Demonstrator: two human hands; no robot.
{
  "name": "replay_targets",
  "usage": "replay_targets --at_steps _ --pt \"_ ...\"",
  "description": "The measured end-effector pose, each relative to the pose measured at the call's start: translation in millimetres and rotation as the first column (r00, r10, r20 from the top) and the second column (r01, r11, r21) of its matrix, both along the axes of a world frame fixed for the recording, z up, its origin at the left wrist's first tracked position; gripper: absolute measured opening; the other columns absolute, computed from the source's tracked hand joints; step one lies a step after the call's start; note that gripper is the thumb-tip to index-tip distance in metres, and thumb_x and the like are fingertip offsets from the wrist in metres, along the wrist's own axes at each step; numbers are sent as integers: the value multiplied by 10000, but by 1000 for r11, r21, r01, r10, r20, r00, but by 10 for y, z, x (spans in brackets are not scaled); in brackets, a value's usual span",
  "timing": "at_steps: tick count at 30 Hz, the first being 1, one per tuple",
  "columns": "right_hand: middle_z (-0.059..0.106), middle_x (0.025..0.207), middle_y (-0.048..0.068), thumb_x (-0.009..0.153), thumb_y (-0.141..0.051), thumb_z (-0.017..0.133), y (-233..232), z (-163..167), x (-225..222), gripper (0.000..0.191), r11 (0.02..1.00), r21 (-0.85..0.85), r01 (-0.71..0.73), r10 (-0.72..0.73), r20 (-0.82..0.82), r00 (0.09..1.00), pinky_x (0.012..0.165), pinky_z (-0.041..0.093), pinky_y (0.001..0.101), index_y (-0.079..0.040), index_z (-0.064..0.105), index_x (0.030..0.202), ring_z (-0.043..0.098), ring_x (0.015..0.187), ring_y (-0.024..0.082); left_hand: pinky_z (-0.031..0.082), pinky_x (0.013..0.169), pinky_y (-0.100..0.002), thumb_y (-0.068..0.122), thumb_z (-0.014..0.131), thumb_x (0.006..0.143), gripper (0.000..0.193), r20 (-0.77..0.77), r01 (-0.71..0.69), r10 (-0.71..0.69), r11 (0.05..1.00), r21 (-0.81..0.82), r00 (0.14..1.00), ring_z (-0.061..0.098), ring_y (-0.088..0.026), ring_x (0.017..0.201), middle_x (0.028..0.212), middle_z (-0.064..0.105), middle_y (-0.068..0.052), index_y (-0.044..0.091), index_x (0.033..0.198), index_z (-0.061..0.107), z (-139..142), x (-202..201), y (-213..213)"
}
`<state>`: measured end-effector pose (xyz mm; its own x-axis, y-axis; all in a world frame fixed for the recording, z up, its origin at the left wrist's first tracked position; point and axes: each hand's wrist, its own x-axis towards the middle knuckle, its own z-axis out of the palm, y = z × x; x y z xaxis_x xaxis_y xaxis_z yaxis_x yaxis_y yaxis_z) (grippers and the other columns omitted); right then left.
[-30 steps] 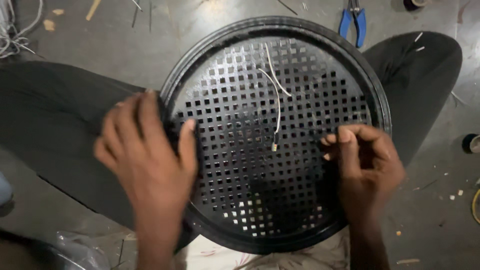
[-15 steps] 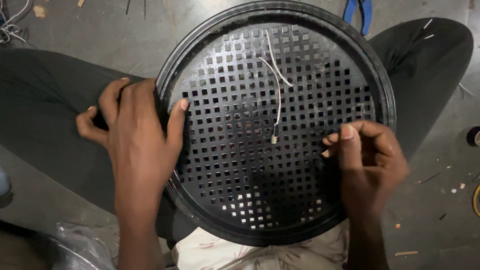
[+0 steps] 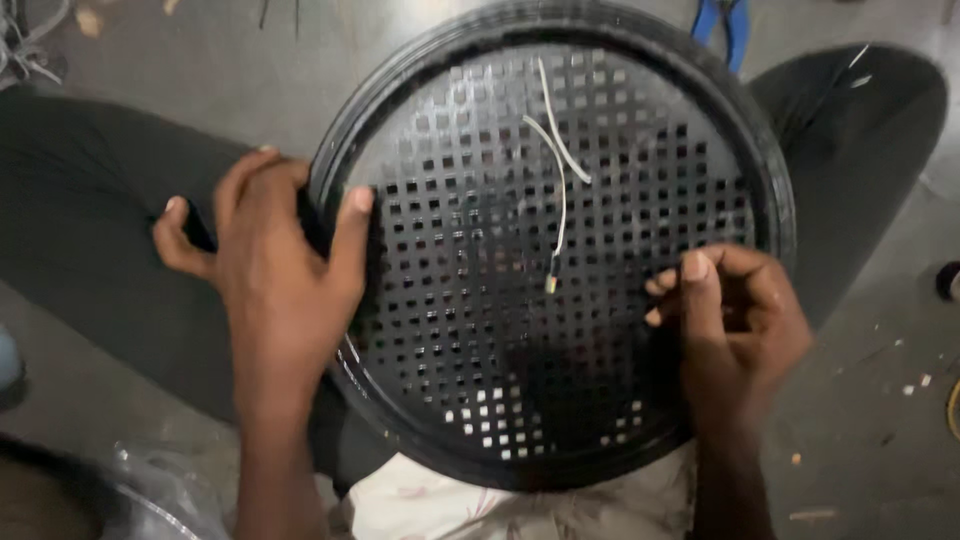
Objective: The person sits on the floor and assembles small wire components. They strip the ends of white wires using pliers, insert metal pins, and secure them with small plastic connectors. The person works over a perforated black tray, handling wires and tools one at a time.
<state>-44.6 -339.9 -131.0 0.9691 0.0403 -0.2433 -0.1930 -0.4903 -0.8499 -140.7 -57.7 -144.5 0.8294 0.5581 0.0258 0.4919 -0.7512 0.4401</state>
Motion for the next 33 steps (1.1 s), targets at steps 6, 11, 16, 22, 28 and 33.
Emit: replay_targets --at_steps 6,11,16,22,28,33 --pt "678 908 113 1109 -86 577 -9 -94 -22 117 939 323 118 -126 1 992 677 544 272 28 599 1093 635 725 149 439 1213 -386 328 525 1162 455 420 153 194 735 -661 886 614 -282 1343 1422 665 -202 -70 1357 628 39 -203 219" --pt "658 901 117 1103 -58 587 -38 -192 -58 83 919 382 102 -125 36 991 658 550 285 24 587 1095 652 743 163 522 1075 -356 339 336 1198 530 417 360 438 210 -909 797 670 -241 1183 1314 679 -195 -68 1418 594 -103 -417 336" --pt "647 894 109 1118 -62 590 -42 -203 -82 88 934 348 80 -113 73 991 650 554 285 15 576 1079 646 737 153 554 986 -336 229 331 1247 453 152 492 736 -270 -828 660 708 -249 1087 1255 709 -211 -98 1382 615 -588 -507 274" --pt "648 893 110 1109 -54 609 -54 -216 -90 87 918 390 76 -108 62 992 648 546 286 16 574 1071 638 730 153 557 993 -363 258 355 1200 451 7 394 640 -464 -793 768 710 -264 1096 1257 710 -202 -68 1373 614 -799 -702 146" --pt "657 887 108 1105 -49 608 -76 -248 -107 87 922 382 65 -97 64 993 681 559 272 23 585 1061 642 735 139 544 1010 -370 271 378 1186 454 -12 362 578 -527 -769 816 698 -267 1118 1274 699 -205 -71 1385 603 -858 -569 -98" --pt "669 889 96 1105 -54 608 -27 -272 -132 92 951 306 35 -74 116 991 672 552 246 20 579 1060 657 748 118 533 1024 -375 283 398 1175 460 10 360 555 -526 -771 832 688 -270 1136 1289 689 -208 -72 1394 593 -854 -498 -73"
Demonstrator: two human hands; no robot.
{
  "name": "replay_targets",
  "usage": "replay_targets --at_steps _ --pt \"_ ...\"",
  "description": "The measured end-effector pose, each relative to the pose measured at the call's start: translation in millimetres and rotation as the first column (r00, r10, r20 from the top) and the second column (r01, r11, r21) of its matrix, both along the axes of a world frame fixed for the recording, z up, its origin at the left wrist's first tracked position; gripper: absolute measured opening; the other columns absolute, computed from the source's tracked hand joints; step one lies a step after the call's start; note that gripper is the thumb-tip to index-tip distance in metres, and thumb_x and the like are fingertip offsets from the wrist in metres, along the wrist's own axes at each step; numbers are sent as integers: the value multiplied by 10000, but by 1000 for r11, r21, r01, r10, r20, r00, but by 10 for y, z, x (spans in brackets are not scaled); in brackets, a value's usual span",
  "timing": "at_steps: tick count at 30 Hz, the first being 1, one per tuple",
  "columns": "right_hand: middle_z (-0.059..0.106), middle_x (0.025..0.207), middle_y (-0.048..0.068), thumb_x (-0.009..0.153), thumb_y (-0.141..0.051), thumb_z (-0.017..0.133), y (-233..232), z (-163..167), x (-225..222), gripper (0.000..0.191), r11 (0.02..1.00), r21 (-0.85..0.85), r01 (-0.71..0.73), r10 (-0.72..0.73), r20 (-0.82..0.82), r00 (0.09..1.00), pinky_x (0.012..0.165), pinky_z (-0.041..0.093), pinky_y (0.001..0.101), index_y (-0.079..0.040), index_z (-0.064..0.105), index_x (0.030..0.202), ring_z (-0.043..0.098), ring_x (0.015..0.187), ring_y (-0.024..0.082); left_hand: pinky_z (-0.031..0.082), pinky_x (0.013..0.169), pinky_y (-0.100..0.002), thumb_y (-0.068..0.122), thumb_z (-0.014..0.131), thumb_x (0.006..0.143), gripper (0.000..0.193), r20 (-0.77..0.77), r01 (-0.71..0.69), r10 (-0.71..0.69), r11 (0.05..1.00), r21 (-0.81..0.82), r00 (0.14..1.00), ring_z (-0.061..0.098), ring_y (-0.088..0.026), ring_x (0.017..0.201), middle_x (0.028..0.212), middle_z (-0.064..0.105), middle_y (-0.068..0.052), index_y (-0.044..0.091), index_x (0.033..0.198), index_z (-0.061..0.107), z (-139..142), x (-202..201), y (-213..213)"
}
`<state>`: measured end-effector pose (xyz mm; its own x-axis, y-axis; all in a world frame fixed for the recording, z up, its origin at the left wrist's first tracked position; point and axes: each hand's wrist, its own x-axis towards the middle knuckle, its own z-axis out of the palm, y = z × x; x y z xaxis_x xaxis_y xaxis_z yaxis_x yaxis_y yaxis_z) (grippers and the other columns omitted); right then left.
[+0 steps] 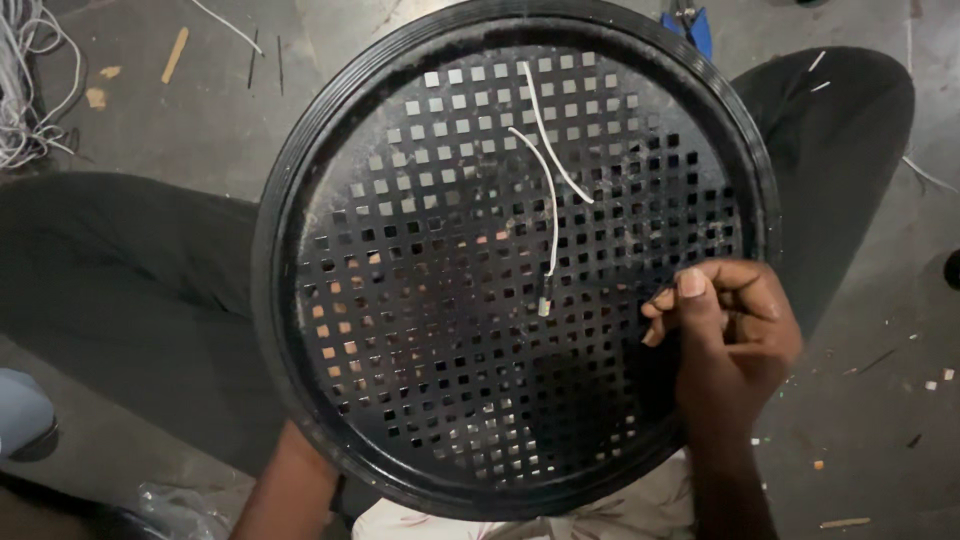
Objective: The person sits on the floor and assembles small wire components. They strip the ends of white wires using pliers, insert metal pins, and secure them with small plastic connectors. The person works over a perforated black tray, handling wires and tools one at a time.
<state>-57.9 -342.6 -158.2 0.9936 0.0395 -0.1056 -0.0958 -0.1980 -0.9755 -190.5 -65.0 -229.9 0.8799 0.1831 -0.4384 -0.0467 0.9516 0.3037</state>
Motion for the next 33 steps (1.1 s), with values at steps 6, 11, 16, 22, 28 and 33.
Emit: replay_targets --at_steps 6,11,16,22,28,33 --pt "683 906 96 1116 -68 604 17 -6 13 98 997 -58 -48 51 47 998 656 540 229 23 587 1084 652 741 99 520 1040 -382 296 422 1162 472 -1 13 -13 1000 9 1000 675 -273 1158 1307 678 -211 -75 1406 581 -27 37 -15" --pt "691 891 94 1112 -76 619 48 25 12 113 988 -149 -51 62 70 996 634 526 214 26 607 1065 636 714 82 509 1054 -388 307 442 1151 484 -2 17 -17 1000 17 1000 665 -275 1176 1321 669 -213 -77 1416 571 -25 40 2" --pt "694 881 78 1086 -78 636 112 100 37 105 985 -169 -38 46 39 998 600 505 200 24 632 1066 624 682 64 498 1068 -393 319 462 1140 500 -8 22 -22 1000 16 1000 655 -278 1194 1336 659 -216 -79 1426 561 12 42 -7" --pt "691 858 45 1063 -80 665 133 115 66 97 964 -265 -18 29 40 999 555 470 183 14 654 1045 572 624 28 485 1085 -400 332 486 1126 521 -9 21 -21 1000 14 1000 643 -281 1216 1354 648 -219 -81 1438 550 26 52 -30" --pt "675 843 25 1073 -85 684 93 75 63 100 961 -275 -25 38 44 998 562 447 168 8 658 1047 550 620 14 472 1102 -406 346 509 1113 546 0 17 -17 1000 13 1000 631 -284 1238 1371 637 -222 -83 1450 538 13 54 -43" --pt "695 843 17 1031 -77 693 88 74 67 81 954 -295 -60 71 24 997 535 428 163 2 679 1024 549 608 7 461 1116 -412 357 529 1102 569 -3 10 -10 1000 13 1000 620 -286 1256 1386 628 -224 -85 1460 528 19 65 -49"
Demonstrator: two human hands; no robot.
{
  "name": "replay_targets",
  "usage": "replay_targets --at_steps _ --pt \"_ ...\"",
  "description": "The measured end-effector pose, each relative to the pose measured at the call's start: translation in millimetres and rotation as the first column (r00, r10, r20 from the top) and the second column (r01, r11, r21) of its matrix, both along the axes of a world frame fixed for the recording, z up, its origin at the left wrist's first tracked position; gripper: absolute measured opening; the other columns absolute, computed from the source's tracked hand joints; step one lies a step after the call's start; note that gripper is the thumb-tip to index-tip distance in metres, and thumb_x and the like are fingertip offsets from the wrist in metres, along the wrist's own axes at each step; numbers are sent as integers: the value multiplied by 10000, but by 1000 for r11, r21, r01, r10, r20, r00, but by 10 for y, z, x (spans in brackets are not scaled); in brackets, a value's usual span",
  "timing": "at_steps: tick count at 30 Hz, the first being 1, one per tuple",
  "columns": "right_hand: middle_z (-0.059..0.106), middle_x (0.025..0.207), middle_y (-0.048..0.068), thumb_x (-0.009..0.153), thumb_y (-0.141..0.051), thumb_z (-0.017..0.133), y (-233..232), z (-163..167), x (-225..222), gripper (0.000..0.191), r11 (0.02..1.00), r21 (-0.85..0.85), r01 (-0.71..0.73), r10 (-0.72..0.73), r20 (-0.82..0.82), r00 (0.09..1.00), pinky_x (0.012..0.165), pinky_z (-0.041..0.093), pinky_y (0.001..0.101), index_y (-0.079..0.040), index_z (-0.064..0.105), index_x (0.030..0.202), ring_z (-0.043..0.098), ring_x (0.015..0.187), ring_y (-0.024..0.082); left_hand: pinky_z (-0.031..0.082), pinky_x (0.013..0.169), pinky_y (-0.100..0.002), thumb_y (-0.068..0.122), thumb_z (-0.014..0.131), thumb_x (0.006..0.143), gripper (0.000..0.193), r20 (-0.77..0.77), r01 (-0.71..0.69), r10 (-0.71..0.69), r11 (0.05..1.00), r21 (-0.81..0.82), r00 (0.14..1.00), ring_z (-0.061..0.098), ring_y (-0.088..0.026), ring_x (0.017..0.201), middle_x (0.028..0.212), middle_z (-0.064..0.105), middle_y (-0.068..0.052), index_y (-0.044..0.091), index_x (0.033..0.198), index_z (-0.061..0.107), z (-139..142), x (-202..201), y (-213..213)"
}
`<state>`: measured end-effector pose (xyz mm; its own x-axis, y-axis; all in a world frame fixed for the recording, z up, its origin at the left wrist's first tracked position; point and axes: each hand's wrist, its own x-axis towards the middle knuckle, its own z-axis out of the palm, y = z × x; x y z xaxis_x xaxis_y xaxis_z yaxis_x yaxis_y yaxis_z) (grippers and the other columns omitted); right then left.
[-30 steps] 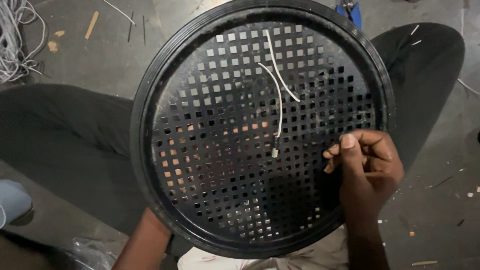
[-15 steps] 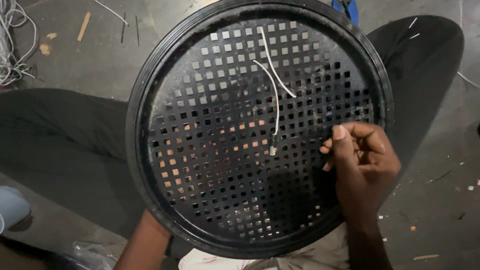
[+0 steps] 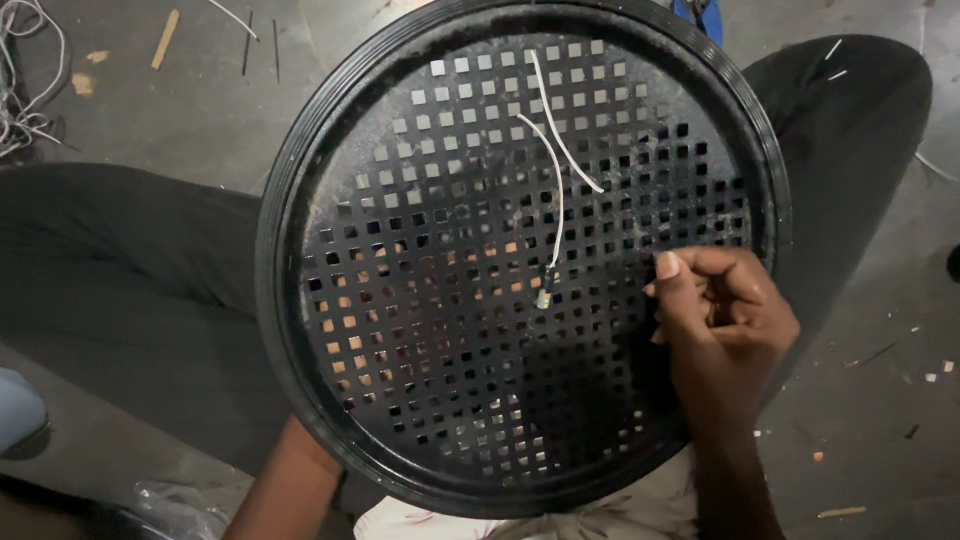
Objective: The person sits on the floor and assembles small wire components. They strip the ends of white wires using pliers, insert metal pins, and secure them with small plastic connectors. The person works over a perforated black tray, handling wires and tools one at a time.
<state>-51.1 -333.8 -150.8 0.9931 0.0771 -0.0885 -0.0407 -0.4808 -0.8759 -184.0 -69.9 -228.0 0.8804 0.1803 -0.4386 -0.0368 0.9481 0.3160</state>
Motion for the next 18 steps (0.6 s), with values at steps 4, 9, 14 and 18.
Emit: replay_targets --at_steps 4,9,14,18 --pt "696 840 15 1017 -88 717 3 10 6 94 1000 7 17 -17 -44 999 555 418 165 4 709 1031 541 629 4 453 1127 -416 366 545 1093 588 9 -13 13 1000 -2 1000 612 -288 1270 1398 620 -226 -87 1467 520 28 -6 -19" --pt "686 842 11 1012 -110 736 -33 29 20 135 999 38 -15 18 -81 997 580 430 171 15 729 1064 544 665 3 442 1141 -422 378 565 1082 614 86 -88 88 996 -7 992 602 -291 1288 1412 611 -229 -89 1477 510 201 9 -6" --pt "712 860 13 989 -83 734 -54 6 25 130 996 62 -63 69 -98 993 589 441 161 15 734 1074 560 668 5 431 1155 -427 389 585 1071 640 121 -105 68 937 332 990 592 -293 1307 1427 601 -231 -91 1487 501 618 96 147" --pt "726 961 27 996 -34 709 -26 -32 35 133 978 80 -191 191 5 981 679 448 155 21 735 1114 593 775 16 421 1207 -445 312 637 1066 561 -135 87 136 316 945 981 568 -314 1366 1463 586 -173 -45 1474 489 922 255 136"
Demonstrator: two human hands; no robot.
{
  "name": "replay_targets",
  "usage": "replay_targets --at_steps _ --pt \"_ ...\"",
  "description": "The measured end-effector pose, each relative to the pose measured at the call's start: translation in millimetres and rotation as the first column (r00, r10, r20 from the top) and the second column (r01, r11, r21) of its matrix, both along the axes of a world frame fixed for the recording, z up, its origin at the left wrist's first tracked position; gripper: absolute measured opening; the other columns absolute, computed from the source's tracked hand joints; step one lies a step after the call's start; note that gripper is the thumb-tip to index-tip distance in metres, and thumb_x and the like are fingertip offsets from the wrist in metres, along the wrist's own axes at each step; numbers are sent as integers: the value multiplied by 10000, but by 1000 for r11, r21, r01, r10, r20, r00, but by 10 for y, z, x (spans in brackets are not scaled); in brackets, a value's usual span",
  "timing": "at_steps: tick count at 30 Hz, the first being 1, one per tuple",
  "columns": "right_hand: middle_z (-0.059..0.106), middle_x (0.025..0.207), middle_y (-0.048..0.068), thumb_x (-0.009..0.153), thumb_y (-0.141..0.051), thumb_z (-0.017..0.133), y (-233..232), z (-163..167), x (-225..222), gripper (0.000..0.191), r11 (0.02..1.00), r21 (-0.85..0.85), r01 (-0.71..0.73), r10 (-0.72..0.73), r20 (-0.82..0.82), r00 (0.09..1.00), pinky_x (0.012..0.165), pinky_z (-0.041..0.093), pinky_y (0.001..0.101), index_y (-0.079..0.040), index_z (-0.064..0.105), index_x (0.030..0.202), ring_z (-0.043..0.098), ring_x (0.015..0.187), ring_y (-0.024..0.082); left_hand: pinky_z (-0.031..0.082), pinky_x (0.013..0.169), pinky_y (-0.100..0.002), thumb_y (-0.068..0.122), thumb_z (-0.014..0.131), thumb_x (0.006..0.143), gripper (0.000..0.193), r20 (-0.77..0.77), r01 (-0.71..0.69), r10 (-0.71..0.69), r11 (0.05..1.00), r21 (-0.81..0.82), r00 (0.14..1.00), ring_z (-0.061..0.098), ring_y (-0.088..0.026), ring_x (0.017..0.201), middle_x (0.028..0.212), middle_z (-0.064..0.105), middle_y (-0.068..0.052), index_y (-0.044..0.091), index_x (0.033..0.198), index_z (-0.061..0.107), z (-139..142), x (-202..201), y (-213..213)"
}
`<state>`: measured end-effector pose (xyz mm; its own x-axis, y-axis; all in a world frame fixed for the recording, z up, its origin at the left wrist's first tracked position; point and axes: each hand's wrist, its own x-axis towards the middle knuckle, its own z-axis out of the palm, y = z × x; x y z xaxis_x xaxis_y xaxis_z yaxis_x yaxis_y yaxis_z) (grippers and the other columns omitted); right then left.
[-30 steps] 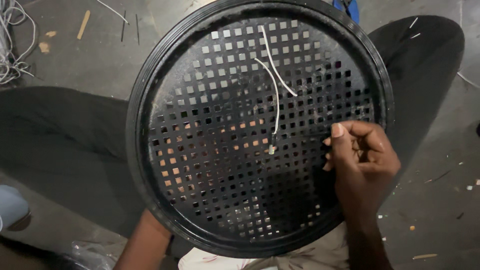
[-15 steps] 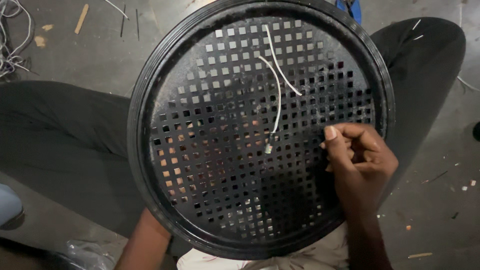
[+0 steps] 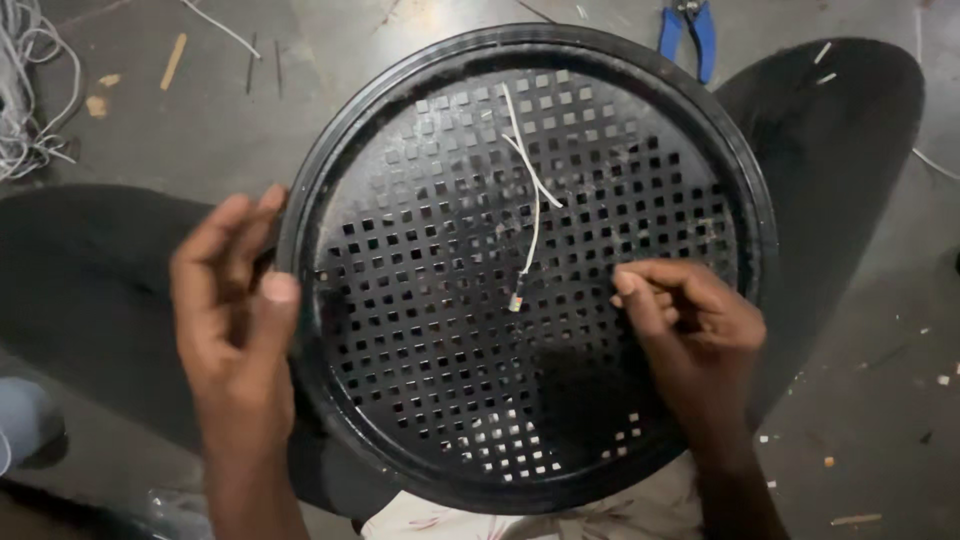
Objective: The person sits on the floor and assembles small wire components. They strip the ends of white wires using pliers, insert metal pins, and secure them with small plastic connectors. The person works over a perforated black tray, handling wires and tools one at a time.
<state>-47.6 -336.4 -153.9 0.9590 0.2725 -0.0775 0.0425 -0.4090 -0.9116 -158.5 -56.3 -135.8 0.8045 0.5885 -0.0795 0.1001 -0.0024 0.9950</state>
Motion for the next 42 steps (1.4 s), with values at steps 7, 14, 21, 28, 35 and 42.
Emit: replay_targets --at_steps 7,14,21,28,35,42 --pt "734 916 19 956 -24 748 40 56 63 123 994 -95 -59 62 28 998 639 466 170 5 748 1075 596 733 15 384 1159 -498 209 790 896 306 -232 232 -70 550 803 970 552 -357 1338 1328 628 -108 71 1157 711 343 270 -489" --pt "728 895 9 959 -38 761 95 51 24 100 988 -152 -6 15 57 998 633 443 174 -4 760 1053 561 709 15 422 879 -501 260 770 849 313 -331 351 -150 608 712 932 567 -377 1056 1014 619 -156 31 1033 664 117 377 -950" --pt "731 882 9 966 -48 744 56 53 75 102 989 -147 -29 38 53 998 585 420 181 -6 760 1058 553 678 19 430 887 -495 192 747 872 178 -336 239 40 626 743 941 582 -343 1034 972 634 -106 77 964 647 108 365 -1042" --pt "738 899 12 959 -48 746 66 70 55 124 985 -171 -28 40 69 997 612 438 187 -6 764 1074 554 695 22 432 784 -457 227 787 844 209 -290 160 84 672 723 953 609 -302 907 889 641 -73 88 911 647 165 390 -1260" --pt "743 929 21 968 -53 742 56 53 62 124 991 -133 -17 23 40 999 634 451 178 -2 759 1080 580 728 16 414 719 -444 243 776 894 208 -277 194 7 696 691 961 586 -272 810 858 636 -94 63 895 672 90 390 -1287" --pt "767 977 76 932 -25 763 65 105 80 125 968 -239 -82 121 153 981 737 545 228 -1 756 1054 716 824 112 448 788 -418 92 690 927 170 -237 252 -111 641 725 965 604 -283 926 1051 647 -95 36 1087 710 75 373 -1078"
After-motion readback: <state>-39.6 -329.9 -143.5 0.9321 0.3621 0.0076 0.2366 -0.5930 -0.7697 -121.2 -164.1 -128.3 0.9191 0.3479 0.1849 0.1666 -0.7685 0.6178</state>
